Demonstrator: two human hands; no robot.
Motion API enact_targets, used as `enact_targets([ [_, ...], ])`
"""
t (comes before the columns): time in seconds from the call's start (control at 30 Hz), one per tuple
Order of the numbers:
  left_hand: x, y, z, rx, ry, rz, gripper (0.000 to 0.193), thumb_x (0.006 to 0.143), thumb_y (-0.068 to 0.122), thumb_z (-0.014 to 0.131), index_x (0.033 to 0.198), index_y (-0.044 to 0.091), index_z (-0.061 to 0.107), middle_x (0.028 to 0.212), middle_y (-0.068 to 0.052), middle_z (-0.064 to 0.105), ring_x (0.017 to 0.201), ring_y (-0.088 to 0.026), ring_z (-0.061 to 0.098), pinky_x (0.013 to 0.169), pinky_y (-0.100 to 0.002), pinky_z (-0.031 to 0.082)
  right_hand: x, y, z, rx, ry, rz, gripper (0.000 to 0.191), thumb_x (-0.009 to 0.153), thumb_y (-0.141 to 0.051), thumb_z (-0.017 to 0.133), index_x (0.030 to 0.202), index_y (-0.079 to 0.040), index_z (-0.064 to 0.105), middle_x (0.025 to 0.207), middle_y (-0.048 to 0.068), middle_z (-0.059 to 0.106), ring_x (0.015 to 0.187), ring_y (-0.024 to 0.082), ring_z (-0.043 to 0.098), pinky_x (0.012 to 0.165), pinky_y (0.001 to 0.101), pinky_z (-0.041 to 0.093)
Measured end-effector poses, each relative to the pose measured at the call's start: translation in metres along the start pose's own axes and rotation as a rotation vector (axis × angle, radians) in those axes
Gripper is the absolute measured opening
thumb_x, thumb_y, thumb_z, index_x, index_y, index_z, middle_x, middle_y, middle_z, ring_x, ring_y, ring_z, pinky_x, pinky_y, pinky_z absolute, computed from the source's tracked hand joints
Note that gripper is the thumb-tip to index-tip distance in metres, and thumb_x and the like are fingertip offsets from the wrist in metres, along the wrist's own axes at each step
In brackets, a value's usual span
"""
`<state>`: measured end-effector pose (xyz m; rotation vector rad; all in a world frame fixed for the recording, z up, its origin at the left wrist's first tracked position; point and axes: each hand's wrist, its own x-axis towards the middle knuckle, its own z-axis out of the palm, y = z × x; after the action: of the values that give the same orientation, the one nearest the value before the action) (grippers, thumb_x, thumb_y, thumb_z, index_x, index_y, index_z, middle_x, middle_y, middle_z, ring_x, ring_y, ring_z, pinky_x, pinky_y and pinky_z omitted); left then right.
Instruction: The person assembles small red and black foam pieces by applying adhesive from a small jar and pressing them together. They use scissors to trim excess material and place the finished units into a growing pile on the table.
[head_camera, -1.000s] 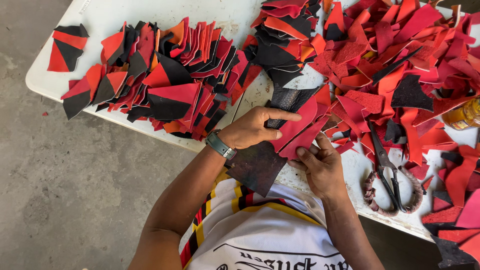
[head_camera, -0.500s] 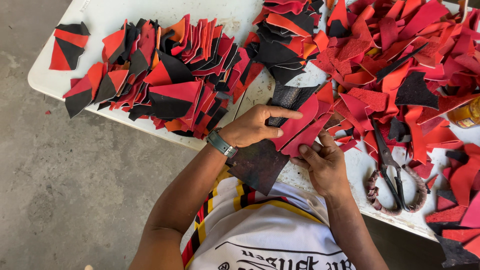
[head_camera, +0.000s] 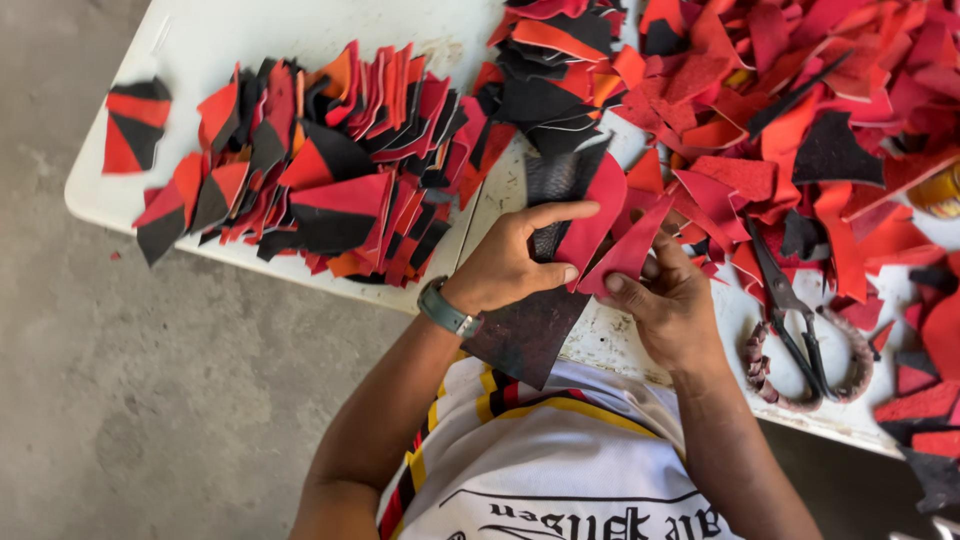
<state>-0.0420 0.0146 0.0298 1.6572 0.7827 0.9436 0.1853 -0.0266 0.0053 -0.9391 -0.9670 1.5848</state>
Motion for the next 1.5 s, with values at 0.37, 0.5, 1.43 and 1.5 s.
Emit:
enact_targets([
  [0.37,0.019,0.035,0.031,-0.022,0.019,0.074,0.063,0.088,0.004,0.076,0.148,0.001,0.055,0.15,-0.013,0.061,0.145,-0.02,0.054,0.126,-0.035,0.04,-0.007,-0.059,-0.015,-0.051,-0.101,-0.12,0.085,0.082,0.008,0.077,0.158,0.0,0.039,0.135,0.01,0.065,0.115,0.015,0.065,0.098,0.0329,0.056],
  [0.5,0.022,0.041,0.036,0.016,0.026,0.069,0.063,0.087,0.001,0.075,0.147,0.001,0.055,0.149,-0.013,0.062,0.143,-0.019,0.055,0.124,-0.033,0.042,-0.008,-0.065,-0.015,-0.122,-0.125,-0.177,0.083,0.082,0.007,0.077,0.156,0.001,0.04,0.142,0.007,0.061,0.124,0.013,0.061,0.103,0.0319,0.054],
  [1.43,0.025,0.046,0.051,0.14,0.135,0.053,0.061,0.085,0.0,0.074,0.144,0.002,0.057,0.144,-0.014,0.065,0.137,-0.022,0.061,0.115,-0.032,0.048,-0.005,-0.06,-0.019,-0.334,-0.002,-0.178,0.076,0.078,0.008,0.08,0.147,-0.001,0.05,0.122,0.0,0.066,0.105,0.007,0.063,0.09,0.0246,0.055],
  [1.5,0.025,0.046,0.053,0.161,0.149,0.065,0.061,0.086,0.0,0.074,0.144,0.003,0.057,0.144,-0.014,0.065,0.137,-0.023,0.061,0.117,-0.033,0.047,-0.006,-0.057,-0.018,-0.27,-0.001,-0.163,0.076,0.078,0.007,0.08,0.146,-0.001,0.049,0.129,0.003,0.066,0.11,0.009,0.065,0.095,0.0278,0.058],
])
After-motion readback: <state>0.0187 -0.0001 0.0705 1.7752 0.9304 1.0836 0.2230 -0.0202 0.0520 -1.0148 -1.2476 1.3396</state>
